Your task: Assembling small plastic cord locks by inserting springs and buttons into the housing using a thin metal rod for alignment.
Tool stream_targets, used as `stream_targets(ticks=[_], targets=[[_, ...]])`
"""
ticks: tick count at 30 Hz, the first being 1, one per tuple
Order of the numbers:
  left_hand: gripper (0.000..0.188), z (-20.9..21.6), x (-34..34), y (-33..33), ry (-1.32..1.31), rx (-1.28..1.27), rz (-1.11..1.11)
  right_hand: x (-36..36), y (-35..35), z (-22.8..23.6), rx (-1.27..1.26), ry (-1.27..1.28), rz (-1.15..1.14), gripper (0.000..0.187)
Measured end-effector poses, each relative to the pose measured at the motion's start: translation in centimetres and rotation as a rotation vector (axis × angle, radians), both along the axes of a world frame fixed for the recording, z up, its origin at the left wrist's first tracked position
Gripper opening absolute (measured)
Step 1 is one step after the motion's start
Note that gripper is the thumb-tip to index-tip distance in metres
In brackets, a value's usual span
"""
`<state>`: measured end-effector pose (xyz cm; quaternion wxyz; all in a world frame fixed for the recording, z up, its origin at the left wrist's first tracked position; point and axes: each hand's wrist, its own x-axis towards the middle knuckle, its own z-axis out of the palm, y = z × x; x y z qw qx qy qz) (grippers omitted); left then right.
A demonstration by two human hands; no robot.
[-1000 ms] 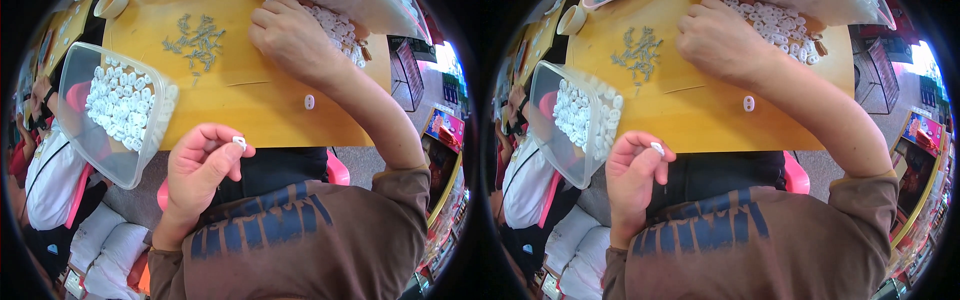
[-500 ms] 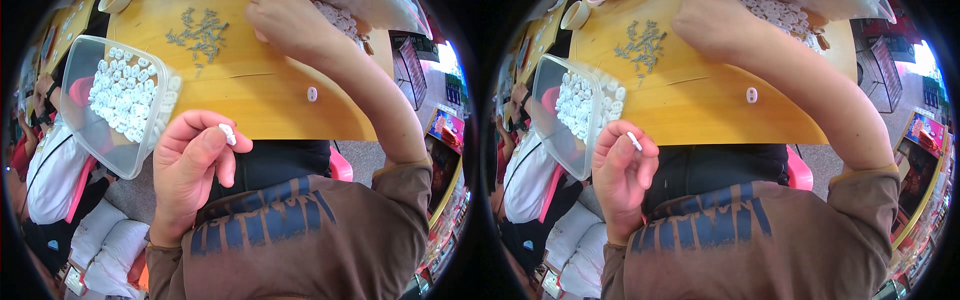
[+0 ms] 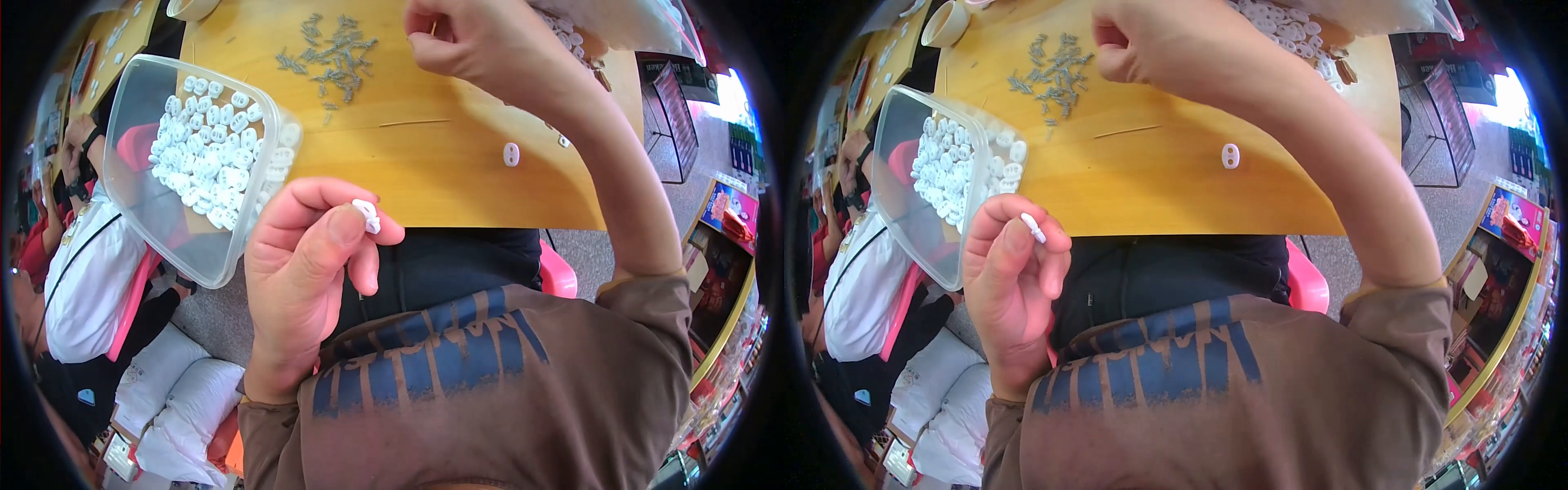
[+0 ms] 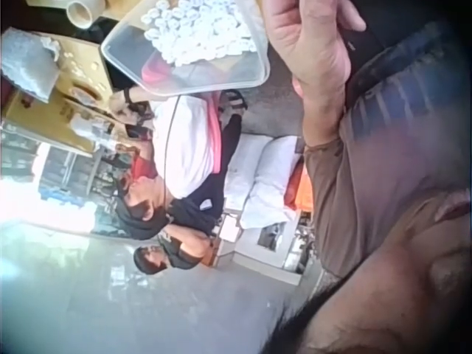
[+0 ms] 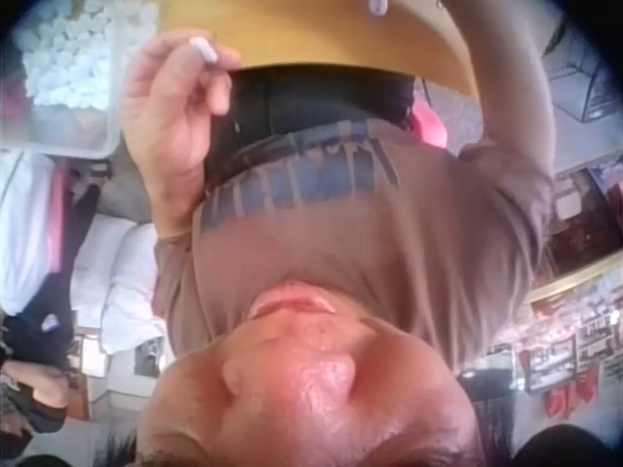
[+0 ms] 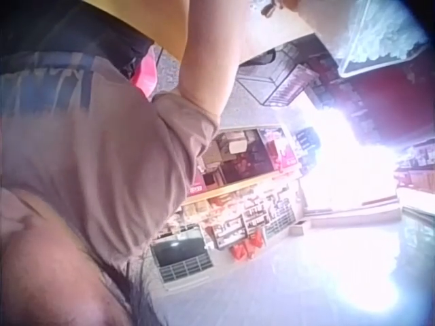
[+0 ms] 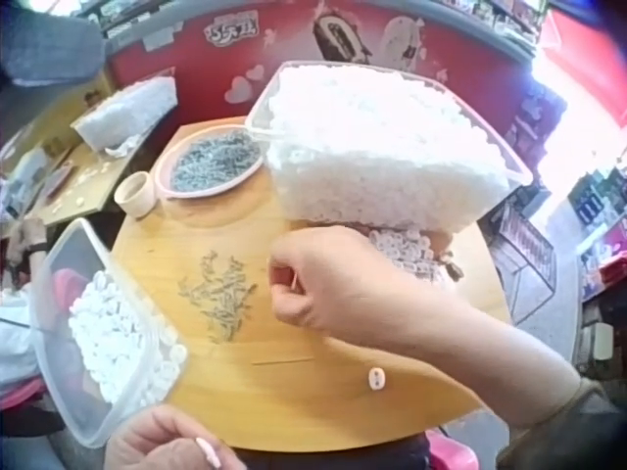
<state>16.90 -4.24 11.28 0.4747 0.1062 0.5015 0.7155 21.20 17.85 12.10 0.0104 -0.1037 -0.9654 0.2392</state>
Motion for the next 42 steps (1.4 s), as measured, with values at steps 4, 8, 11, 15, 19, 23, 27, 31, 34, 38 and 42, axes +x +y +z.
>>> stream_targets(ticks=[4,8,11,15,19,23,27,31,34,38,42], targets=[[0.014,-0.1,0.0,0.3,0.075,0.047,0.03,3.4,-1.8,1.0,-0.928,0.13,-0.314,0.01],[0.016,0.4,0.3,1.6,0.14,0.03,0.056,5.2,-3.7,-0.4,-1.239,0.358,-0.259,0.008],[0.021,0.8,0.8,2.5,0.274,-0.053,0.068,5.7,-4.1,-1.5,-1.285,0.431,-0.203,0.01],[0.022,0.6,1.0,3.0,0.315,-0.019,0.081,6.0,-4.8,-1.6,-1.369,0.448,-0.214,0.013],[0.022,0.5,1.2,3.3,0.342,-0.023,0.068,6.1,-5.2,-1.6,-1.493,0.471,-0.168,0.014],[0.021,0.5,1.3,3.2,0.328,-0.038,0.075,6.1,-5.5,-1.5,-1.538,0.463,-0.161,0.016],[0.019,0.6,1.5,3.4,0.312,-0.073,0.09,6.2,-5.7,-1.8,-1.531,0.447,-0.151,0.016],[0.018,0.5,1.4,3.5,0.275,-0.068,0.088,6.1,-5.9,-1.7,-1.591,0.415,-0.169,0.015],[0.018,0.4,1.4,3.6,0.269,-0.074,0.086,6.1,-5.9,-1.9,-1.576,0.442,-0.13,0.015],[0.019,0.6,1.5,3.7,0.279,-0.109,0.094,5.9,-6.0,-2.0,-1.558,0.448,-0.122,0.014],[0.019,0.5,1.5,3.6,0.275,-0.124,0.102,5.9,-6.1,-2.2,-1.505,0.456,-0.111,0.014]])
